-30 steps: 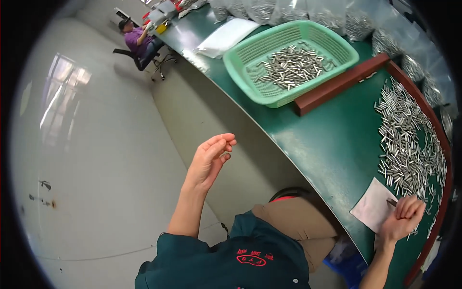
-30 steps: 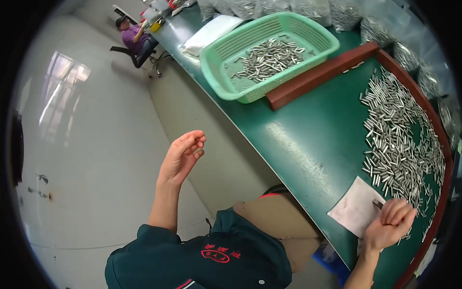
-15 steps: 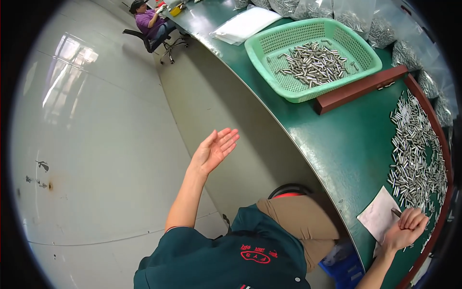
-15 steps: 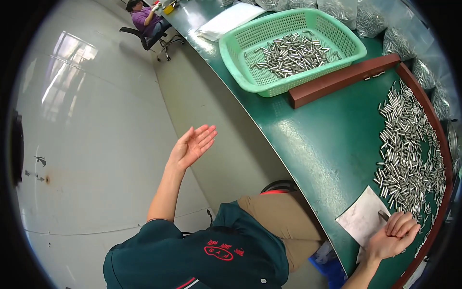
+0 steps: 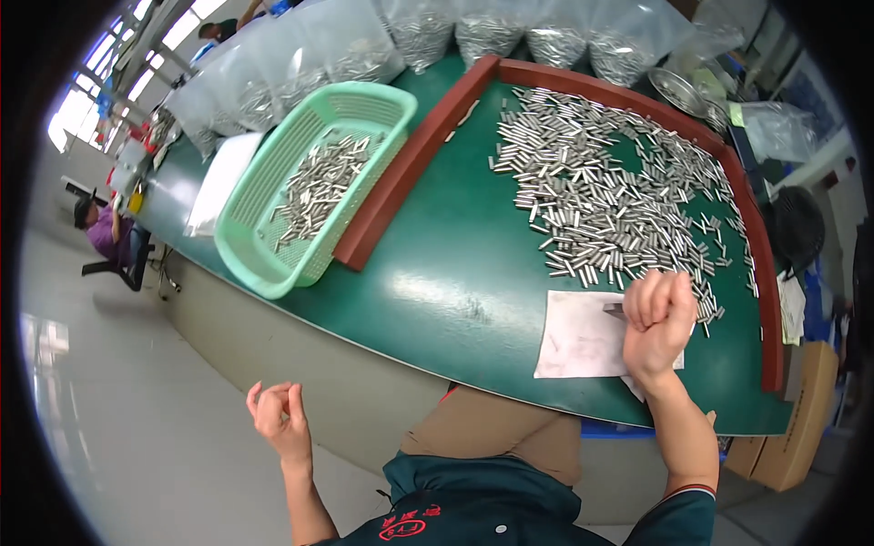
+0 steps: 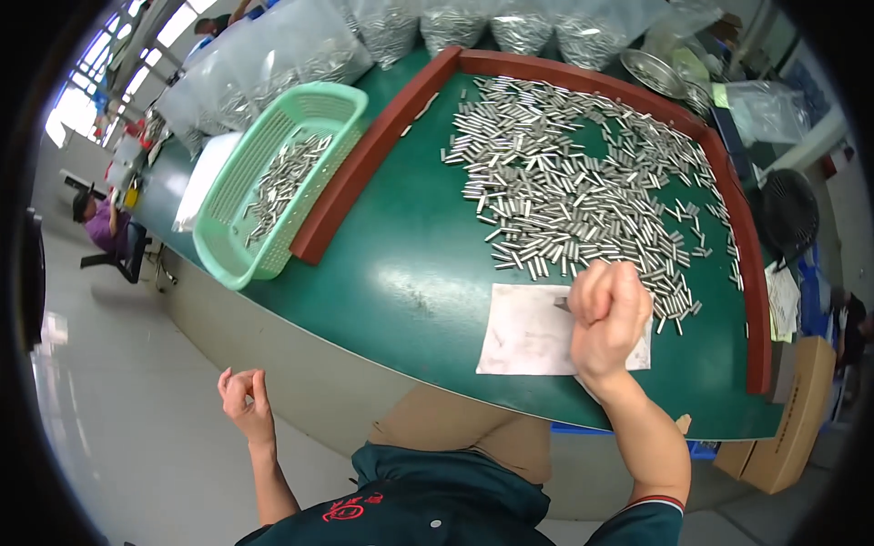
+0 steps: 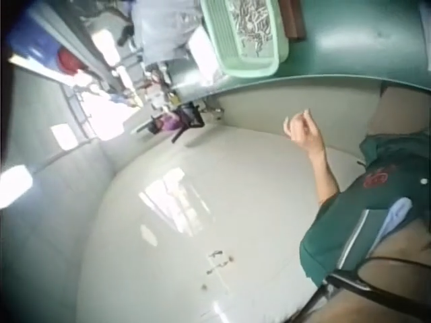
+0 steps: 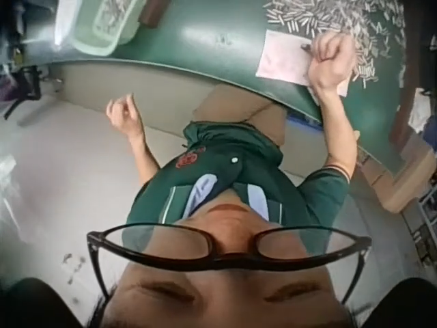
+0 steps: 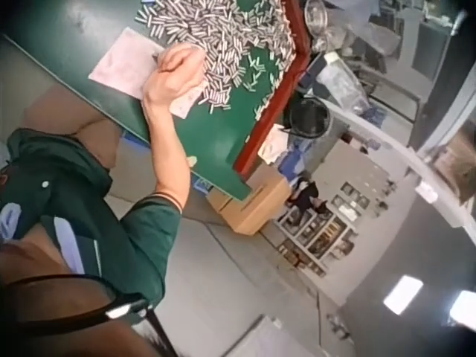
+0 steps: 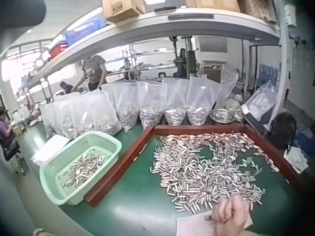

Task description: Assembling small metal pins into sleeves using tweezers at a manufacturing workbench.

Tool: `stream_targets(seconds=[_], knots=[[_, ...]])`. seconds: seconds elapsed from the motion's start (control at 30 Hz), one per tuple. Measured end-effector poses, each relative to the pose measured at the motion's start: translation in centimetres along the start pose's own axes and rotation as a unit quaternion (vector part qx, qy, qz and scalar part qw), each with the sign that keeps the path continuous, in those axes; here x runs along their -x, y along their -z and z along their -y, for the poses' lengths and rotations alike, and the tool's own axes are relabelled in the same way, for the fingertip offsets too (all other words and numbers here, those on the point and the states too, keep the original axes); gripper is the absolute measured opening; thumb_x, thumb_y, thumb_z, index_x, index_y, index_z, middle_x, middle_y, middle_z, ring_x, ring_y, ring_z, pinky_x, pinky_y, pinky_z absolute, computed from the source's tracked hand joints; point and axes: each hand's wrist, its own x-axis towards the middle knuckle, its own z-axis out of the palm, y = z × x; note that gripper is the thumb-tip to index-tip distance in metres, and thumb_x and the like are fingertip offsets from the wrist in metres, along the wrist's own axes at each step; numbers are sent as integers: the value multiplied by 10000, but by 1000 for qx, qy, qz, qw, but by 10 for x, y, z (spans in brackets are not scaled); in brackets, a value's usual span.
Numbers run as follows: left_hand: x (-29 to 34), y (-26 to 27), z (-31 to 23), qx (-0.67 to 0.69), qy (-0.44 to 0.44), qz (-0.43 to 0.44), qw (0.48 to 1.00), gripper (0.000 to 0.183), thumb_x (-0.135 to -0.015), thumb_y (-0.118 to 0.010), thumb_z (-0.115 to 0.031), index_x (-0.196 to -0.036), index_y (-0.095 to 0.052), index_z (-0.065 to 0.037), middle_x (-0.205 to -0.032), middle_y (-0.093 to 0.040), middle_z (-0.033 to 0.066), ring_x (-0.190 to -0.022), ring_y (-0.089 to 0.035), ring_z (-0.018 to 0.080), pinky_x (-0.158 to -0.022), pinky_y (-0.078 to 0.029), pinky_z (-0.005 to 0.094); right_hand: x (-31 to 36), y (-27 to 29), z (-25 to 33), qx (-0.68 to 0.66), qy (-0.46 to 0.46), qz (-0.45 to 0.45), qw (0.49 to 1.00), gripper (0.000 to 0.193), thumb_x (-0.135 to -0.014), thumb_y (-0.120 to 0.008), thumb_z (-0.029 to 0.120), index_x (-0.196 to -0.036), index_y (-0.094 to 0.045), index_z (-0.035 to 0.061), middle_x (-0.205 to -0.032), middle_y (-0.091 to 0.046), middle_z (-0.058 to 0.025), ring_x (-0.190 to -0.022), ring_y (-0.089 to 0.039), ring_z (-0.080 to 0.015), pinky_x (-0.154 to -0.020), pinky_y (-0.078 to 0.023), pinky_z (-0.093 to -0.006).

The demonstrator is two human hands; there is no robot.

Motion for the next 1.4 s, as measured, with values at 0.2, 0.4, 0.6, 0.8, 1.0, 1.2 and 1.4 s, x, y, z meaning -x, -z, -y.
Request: stream_targets(seconds=[0.2,0.4,0.6,0.8,1.0,1.2,1.4], knots=[[-88,-53,-140,230,-269,31,935,207,-611,-621,71,-789,-586,-30,-748,-552,72,-679,-509,229,-635,-391,312,0,17,6,49,20,4,999,402,-904,-301,192,-518,-299,78,-467,-308,-17,-430,-238,-88,-413,-225,-239],[-142,-125,-225,257,-411,133,865,108,-637,-635,-21,-719,-568,-45,-719,-478,51,-707,-459,220,-630,-347,323,4,11,4,52,4,14,999,396,-904,-305,187,-525,-299,73,-472,-313,-17,-442,-260,-88,-424,-229,-237],[-143,-156,-237,239,-398,171,869,84,-634,-636,-34,-694,-578,-49,-720,-489,41,-724,-457,212,-652,-329,322,5,13,4,47,4,11,999,397,-902,-312,174,-522,-302,60,-471,-327,-24,-443,-277,-92,-426,-233,-236],[-142,-152,-242,227,-397,147,877,104,-652,-619,-27,-699,-529,-49,-710,-478,53,-717,-456,231,-630,-323,334,-1,15,5,37,16,16,999,387,-896,-328,149,-521,-309,55,-479,-332,-18,-452,-282,-83,-440,-239,-229],[-97,-130,-268,345,-448,283,775,115,-649,-622,-32,-720,-533,-48,-709,-506,56,-673,-469,232,-621,-356,322,-3,21,5,-11,22,22,999,396,-890,-314,172,-510,-295,62,-468,-328,-19,-447,-271,-83,-429,-243,-228],[-86,-138,-269,357,-425,295,778,119,-629,-643,-21,-689,-541,-27,-678,-511,61,-623,-468,233,-578,-378,326,-2,19,11,-64,-47,-4,997,440,-902,-291,229,-481,-269,104,-419,-255,9,-370,-165,-73,-361,-161,-232],[-85,-135,-273,354,-409,305,784,103,-630,-639,0,-672,-546,-17,-672,-531,61,-626,-486,227,-563,-397,312,-3,18,13,-66,-66,-24,995,440,-889,-321,227,-467,-275,109,-408,-260,10,-369,-175,-72,-363,-163,-229]])
